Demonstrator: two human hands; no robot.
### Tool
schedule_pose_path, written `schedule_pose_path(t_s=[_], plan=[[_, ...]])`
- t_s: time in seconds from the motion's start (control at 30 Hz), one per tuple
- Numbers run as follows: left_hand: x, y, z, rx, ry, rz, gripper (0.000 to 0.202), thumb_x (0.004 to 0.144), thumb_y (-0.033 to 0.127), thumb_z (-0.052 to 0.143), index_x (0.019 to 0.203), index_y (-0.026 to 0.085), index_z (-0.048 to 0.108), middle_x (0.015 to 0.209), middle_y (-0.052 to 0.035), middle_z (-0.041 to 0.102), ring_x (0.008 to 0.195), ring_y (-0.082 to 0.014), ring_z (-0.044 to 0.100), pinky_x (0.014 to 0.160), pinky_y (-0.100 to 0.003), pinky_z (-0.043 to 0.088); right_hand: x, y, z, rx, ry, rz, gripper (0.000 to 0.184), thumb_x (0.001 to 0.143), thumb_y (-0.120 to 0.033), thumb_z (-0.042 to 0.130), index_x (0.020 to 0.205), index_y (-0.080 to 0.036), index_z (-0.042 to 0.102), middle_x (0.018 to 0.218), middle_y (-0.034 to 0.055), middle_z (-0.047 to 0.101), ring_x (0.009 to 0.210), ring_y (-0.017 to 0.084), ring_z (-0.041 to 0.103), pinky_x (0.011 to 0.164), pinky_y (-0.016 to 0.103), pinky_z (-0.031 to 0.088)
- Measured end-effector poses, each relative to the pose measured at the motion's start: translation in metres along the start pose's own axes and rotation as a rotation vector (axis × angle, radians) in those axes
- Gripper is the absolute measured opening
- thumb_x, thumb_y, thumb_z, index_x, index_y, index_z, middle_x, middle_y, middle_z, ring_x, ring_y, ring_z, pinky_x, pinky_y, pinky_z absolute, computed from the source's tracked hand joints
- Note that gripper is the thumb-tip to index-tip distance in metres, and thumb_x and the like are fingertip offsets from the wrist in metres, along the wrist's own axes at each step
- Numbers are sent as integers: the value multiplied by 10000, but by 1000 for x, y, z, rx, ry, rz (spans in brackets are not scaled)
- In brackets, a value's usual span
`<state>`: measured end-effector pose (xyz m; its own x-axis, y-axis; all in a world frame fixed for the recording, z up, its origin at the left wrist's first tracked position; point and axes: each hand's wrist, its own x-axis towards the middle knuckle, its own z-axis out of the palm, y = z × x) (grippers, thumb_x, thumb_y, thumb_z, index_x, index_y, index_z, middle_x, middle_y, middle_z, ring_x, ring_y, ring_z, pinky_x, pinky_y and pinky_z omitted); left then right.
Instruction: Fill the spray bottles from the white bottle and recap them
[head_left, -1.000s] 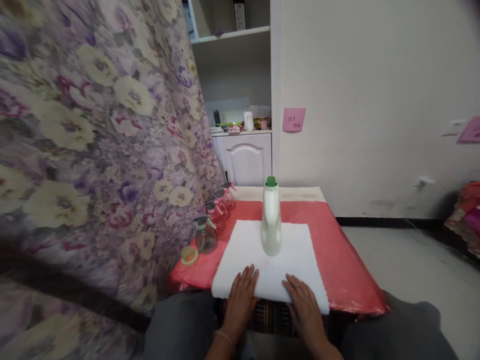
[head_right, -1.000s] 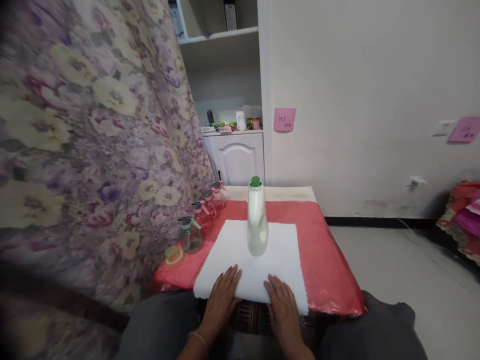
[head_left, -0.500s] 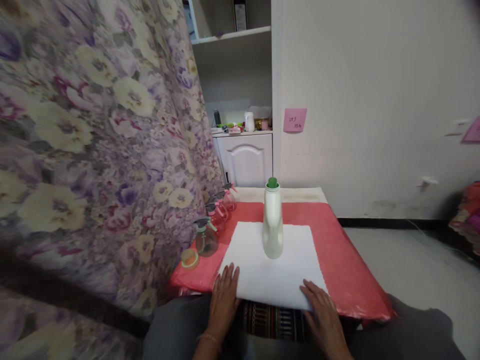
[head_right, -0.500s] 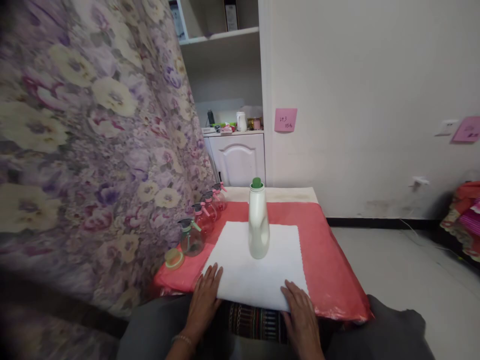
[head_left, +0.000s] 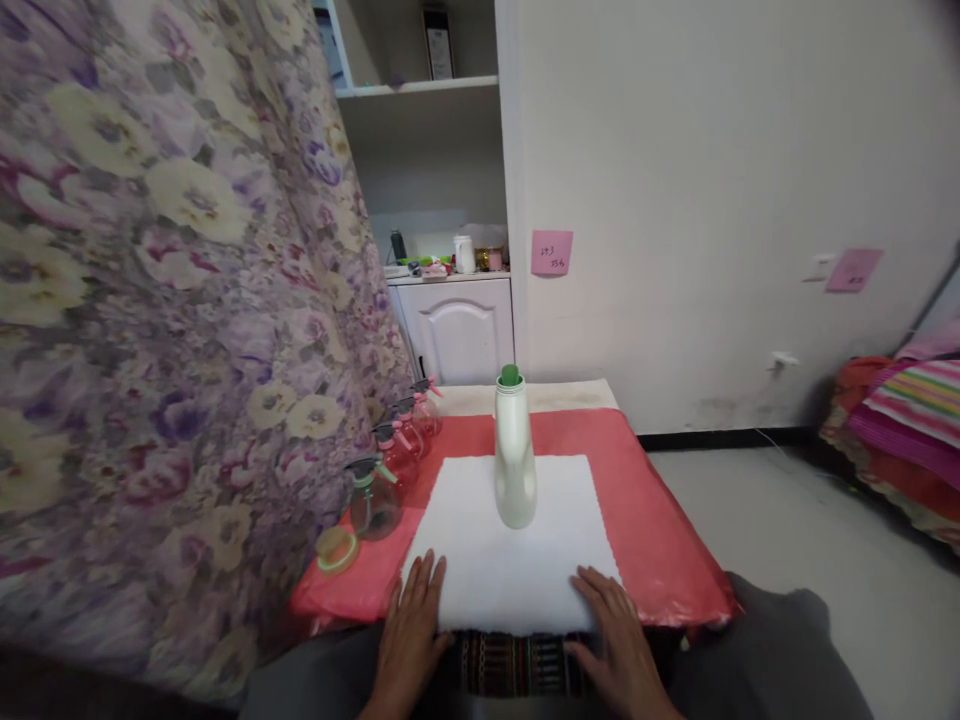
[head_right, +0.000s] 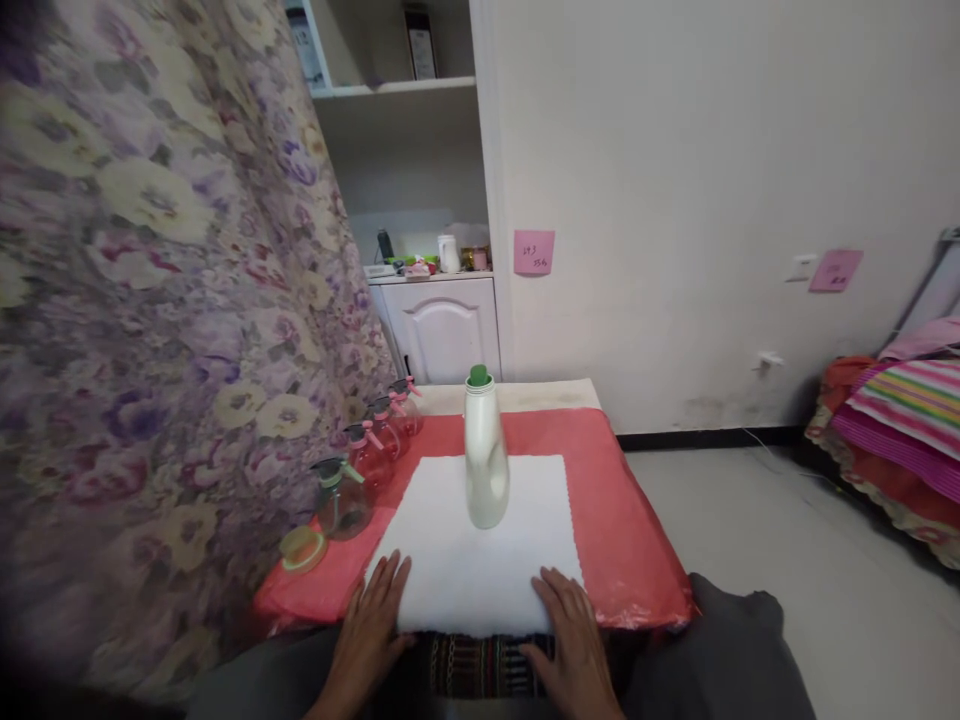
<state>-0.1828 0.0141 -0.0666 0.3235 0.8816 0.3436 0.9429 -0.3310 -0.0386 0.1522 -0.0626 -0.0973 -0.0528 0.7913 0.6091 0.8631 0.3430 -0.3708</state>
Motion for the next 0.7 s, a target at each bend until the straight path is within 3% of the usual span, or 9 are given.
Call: schedule_pose_path(t_s=[0.1,0.23,0.4,0.57,0.7], plan=[[-3,8,-5,8,-30,-28,951,593,182,658,1473,174,297,1569,-161,315,1452,-312,248,1168,-538,203,3,-5,-7,-10,24,8,667,838,-390,648,1432,-261,373,1417,104,522,1299,299,499,1053,497,456],[2,34,-8,-47,27,54,999,633,265,698,1504,206,212,1579,-154,297,1456,-320,232,1155,-551,233,15,-15,-8,-5,53,-43,641,846,-360,643,1423,-242,391,1413,99,530,1314,279,489,1056,469,468],[23,65,13,-76,119,199,1005,733,415,675,1535,234,97,1567,-144,319,1436,-320,294,1132,-530,283,28,-25,12,-36,81,-95,680,795,-290,669,1419,-230,406,1447,99,505,1331,279,472,1073,476,456],[34,56,46,-21,158,272,935,796,446,609,1538,287,63,1520,-110,410,1354,-320,444,1061,-505,367,24,-11,43,-164,151,-171,661,803,-288,628,1422,-213,410,1419,100,547,1295,275,517,1021,434,492],[38,45,56,-3,99,335,970,797,473,593,1524,304,-26,1504,-119,432,1328,-333,474,1016,-510,403,24,4,57,-229,165,-231,635,825,-508,592,1385,-236,469,1381,71,589,1233,262,578,980,391,514]])
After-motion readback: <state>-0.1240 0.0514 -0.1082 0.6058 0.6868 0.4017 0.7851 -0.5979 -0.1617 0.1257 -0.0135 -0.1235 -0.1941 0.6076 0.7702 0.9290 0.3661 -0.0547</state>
